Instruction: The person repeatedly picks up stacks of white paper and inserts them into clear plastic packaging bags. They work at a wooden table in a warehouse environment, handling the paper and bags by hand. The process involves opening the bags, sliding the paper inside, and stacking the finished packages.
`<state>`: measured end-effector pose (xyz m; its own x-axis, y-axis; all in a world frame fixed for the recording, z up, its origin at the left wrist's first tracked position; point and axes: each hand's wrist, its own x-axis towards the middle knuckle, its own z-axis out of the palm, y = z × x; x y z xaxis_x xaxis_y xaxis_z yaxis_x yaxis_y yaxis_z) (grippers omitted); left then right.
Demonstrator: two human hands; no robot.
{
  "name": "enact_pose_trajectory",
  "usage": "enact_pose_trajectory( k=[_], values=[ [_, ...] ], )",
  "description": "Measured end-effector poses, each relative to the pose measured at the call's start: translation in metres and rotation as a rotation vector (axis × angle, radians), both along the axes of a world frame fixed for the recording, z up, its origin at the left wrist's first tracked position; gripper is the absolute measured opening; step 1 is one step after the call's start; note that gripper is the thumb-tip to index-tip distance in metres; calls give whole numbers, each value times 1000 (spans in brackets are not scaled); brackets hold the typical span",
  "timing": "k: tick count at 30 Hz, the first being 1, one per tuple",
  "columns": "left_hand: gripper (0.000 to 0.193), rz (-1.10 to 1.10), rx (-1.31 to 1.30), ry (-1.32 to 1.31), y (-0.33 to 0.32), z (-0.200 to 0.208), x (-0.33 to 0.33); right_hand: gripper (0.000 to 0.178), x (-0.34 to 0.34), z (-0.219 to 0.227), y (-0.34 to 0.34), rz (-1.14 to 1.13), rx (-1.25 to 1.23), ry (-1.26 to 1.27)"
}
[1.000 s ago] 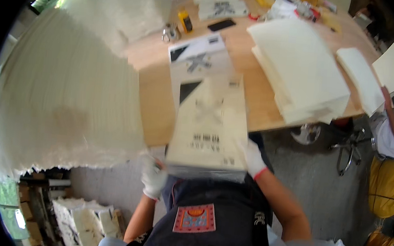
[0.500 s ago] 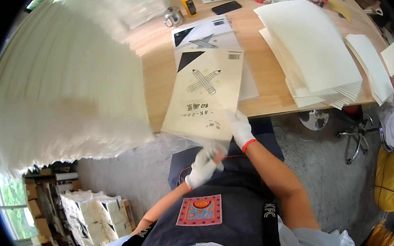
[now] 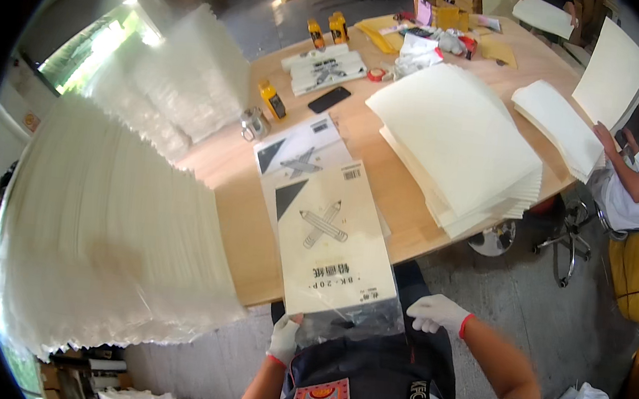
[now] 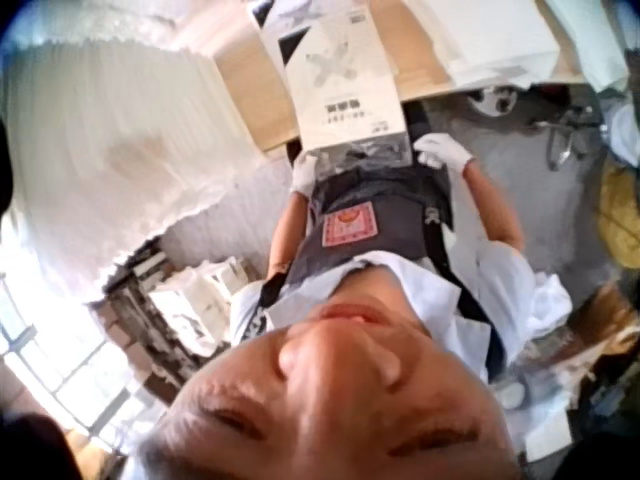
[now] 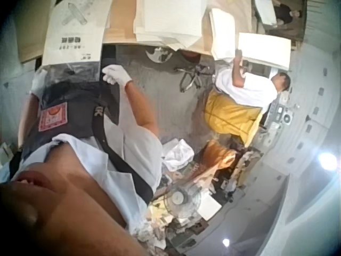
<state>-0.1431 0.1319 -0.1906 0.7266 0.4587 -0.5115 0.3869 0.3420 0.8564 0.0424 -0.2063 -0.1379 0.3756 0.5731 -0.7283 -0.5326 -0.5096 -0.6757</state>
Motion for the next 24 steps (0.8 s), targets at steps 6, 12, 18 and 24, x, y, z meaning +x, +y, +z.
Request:
enact_pose_trajectory(
  k=[6, 12, 18, 24],
  values=[
    [22, -235, 544, -146, 14, 122, 48, 32, 1, -32, 82, -324, 352, 11],
    [13, -651, 1523, -537, 12, 294, 73, 43, -17, -25, 186, -555, 898, 557],
    [10, -332, 1981, -683, 30, 448, 0, 42, 37, 160, 266, -207, 986, 46],
    [15, 536, 1716, -816, 101, 547, -72, 41, 21, 387, 370, 96, 1161, -213]
  ],
)
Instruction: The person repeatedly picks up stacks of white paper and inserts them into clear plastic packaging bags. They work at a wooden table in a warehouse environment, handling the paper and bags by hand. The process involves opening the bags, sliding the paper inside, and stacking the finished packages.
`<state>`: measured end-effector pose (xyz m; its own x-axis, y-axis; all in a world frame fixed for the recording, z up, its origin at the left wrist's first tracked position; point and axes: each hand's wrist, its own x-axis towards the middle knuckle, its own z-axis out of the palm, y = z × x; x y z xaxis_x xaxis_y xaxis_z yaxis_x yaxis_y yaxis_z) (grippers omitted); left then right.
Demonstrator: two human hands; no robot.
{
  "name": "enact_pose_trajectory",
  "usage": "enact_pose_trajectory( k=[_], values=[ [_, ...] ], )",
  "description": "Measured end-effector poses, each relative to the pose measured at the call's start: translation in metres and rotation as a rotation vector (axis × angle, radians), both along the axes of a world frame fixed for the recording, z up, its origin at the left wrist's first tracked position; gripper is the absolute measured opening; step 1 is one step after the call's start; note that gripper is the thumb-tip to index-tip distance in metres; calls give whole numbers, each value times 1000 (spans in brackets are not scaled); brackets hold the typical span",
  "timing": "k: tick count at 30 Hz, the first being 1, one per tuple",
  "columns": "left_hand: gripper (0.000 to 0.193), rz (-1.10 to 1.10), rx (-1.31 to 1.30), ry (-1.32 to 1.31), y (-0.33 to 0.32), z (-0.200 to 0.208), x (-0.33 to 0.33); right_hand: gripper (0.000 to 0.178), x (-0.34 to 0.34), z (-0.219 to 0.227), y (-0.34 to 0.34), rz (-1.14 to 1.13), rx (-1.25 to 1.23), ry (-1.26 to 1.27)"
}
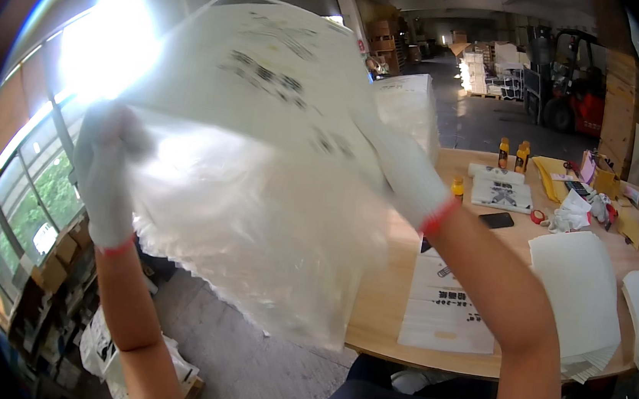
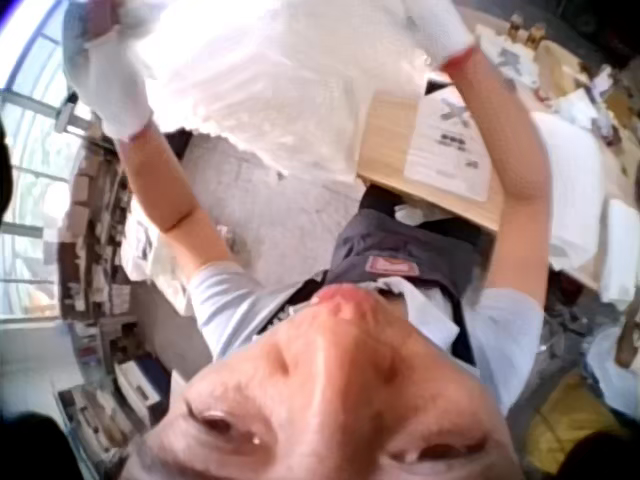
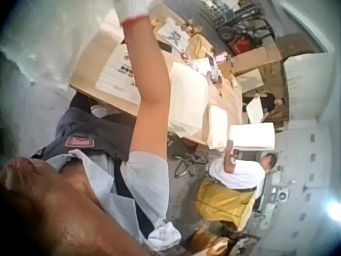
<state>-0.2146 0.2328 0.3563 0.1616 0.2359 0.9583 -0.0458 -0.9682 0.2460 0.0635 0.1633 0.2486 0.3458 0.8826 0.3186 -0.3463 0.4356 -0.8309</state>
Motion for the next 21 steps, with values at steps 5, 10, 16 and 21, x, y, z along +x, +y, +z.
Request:
enact_pose_trajectory(
  k=[5, 10, 16, 21],
  values=[
    [28, 259, -194, 100, 109, 15, -62, 57, -8, 75, 50, -210, -230, -637],
    [39, 46, -273, 219, 152, -50, -83, 86, 9, 56, 76, -467, -314, -680],
    [48, 505, 653, 324, 161, -75, -51, 53, -10, 21, 89, -1045, 814, -1344],
    [37, 472, 198, 352, 226, -97, -110, 38, -41, 24, 102, -1149, 894, -1281]
  ],
)
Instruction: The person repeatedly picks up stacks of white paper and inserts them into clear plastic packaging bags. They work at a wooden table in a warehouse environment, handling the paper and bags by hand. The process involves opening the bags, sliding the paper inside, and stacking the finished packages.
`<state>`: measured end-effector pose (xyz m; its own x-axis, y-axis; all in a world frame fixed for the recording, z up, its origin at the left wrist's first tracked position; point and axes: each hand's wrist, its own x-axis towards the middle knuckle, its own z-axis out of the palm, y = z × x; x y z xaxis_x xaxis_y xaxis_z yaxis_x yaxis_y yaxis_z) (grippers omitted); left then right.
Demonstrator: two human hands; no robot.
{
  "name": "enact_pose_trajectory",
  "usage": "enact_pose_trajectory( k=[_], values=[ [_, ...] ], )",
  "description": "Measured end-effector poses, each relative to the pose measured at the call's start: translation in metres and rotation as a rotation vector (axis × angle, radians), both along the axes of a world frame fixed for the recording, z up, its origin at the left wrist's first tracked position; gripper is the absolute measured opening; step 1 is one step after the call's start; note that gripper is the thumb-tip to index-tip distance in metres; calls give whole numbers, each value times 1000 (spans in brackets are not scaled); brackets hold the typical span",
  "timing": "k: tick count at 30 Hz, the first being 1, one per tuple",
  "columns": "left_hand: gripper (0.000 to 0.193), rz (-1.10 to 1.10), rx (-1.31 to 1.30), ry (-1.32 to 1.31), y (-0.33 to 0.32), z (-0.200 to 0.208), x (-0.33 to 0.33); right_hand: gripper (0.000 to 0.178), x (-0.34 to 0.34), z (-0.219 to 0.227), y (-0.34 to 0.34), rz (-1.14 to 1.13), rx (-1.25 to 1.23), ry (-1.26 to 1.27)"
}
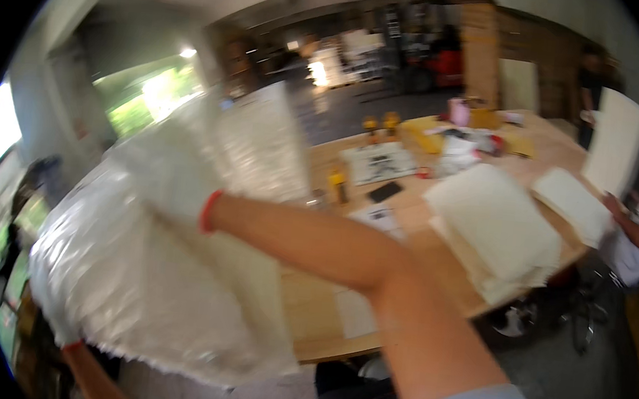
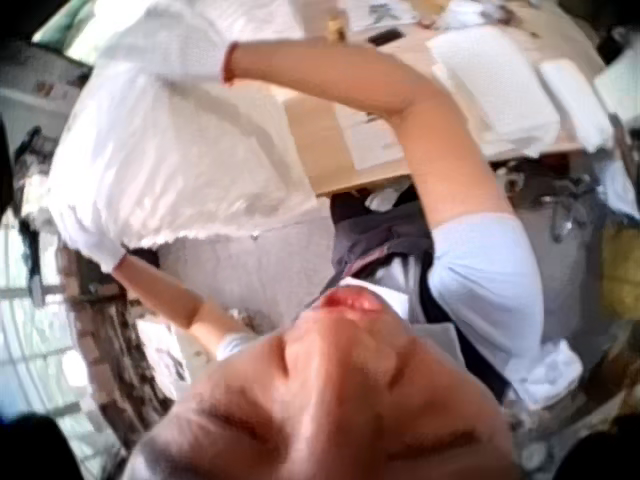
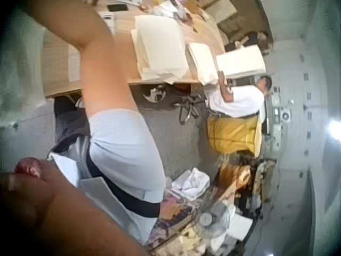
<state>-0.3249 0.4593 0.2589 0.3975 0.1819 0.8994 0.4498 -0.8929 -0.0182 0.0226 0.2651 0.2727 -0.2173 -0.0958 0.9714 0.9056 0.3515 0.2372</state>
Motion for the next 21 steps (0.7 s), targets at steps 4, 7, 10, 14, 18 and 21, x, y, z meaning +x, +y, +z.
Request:
enact_pose_trajectory(
  k=[4, 7, 10, 14, 18, 21],
  values=[
    [41, 27, 37, -120, -23, -35, 34, 39, -52, -18, -39, 405, -194, 154],
    [44, -69, 68, -199, -73, -102, 88, 40, -52, -35, -67, 96, -184, -149],
    [48, -244, -162, -128, -136, -195, 135, 47, -50, -104, -80, -322, -248, -249],
    [52, -323, -606, 111, -201, -336, 135, 45, -57, -261, -115, -4, -741, 20],
    [56, -316, -965, 351, -259, -447, 125, 29, -39, -424, -253, -65, -1212, 376],
    [60, -241, -1122, 523, -278, -496, 108, 33, -27, -450, -373, -488, -1461, 494]
  ],
)
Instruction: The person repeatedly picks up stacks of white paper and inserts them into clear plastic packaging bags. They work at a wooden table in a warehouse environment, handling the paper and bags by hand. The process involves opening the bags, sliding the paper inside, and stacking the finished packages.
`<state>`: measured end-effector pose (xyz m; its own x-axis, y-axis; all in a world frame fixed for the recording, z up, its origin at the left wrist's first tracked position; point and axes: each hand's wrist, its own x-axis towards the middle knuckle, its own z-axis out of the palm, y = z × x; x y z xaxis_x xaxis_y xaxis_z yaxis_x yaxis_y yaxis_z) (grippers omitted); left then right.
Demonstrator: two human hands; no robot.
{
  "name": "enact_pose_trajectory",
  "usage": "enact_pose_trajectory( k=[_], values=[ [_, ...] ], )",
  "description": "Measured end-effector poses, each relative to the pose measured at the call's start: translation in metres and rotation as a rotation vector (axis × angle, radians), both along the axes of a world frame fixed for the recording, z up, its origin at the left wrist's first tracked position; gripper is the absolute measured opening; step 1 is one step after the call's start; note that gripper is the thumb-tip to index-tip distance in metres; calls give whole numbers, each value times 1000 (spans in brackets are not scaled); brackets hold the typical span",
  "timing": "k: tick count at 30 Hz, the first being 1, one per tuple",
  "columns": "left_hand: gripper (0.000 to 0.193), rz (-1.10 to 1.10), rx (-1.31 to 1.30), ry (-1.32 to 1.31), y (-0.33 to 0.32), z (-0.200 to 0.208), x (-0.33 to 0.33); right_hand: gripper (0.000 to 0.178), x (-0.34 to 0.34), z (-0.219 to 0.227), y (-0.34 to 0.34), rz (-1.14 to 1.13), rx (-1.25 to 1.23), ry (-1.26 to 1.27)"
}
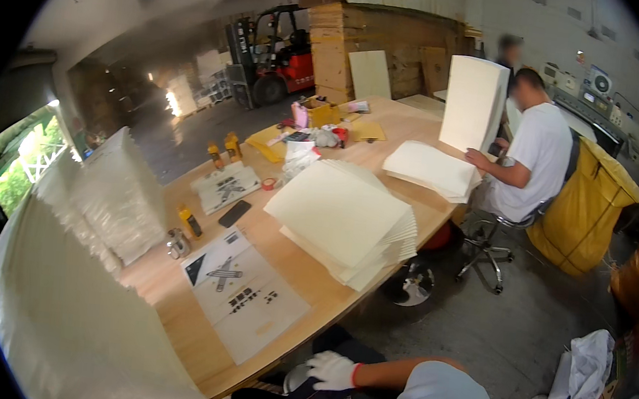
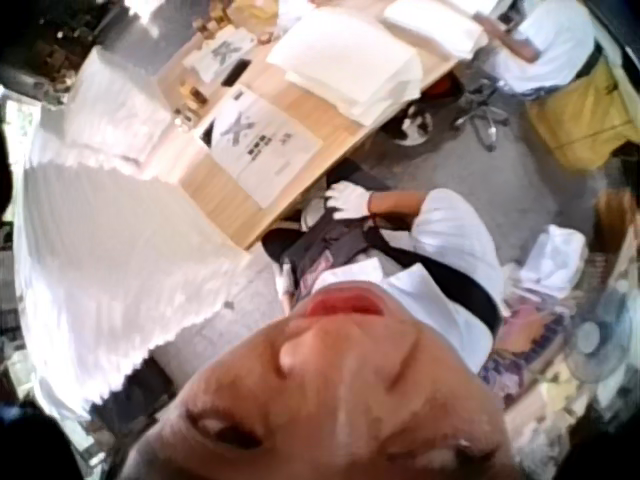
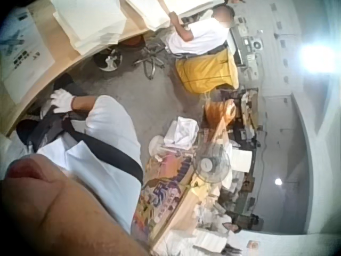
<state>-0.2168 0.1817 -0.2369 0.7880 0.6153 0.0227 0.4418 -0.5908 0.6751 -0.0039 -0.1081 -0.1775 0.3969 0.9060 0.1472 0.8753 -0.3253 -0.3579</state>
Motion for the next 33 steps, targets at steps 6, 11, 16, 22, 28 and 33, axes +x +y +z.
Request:
enact_pose_trajectory(
  k=[6, 11, 16, 22, 28, 33],
  values=[
    [55, -218, 273, 449, -13, -6, 43, 26, -4, -22, -78, -137, -51, 8],
    [53, -534, 473, 780, -25, 17, 67, 27, -16, -13, -58, -122, 102, 335],
    [41, -811, 45, 702, -38, -62, 63, 25, -19, 16, -43, 41, 245, 251],
    [39, -927, 74, 759, -48, -56, 61, 29, -35, 11, -49, -118, -53, 392],
    [33, -824, 227, 428, -72, -11, 59, 22, -35, -16, -34, 57, -45, 197],
    [31, -642, 79, 156, -84, 16, 64, 34, -38, 15, -30, -99, -209, 358]
  ],
)
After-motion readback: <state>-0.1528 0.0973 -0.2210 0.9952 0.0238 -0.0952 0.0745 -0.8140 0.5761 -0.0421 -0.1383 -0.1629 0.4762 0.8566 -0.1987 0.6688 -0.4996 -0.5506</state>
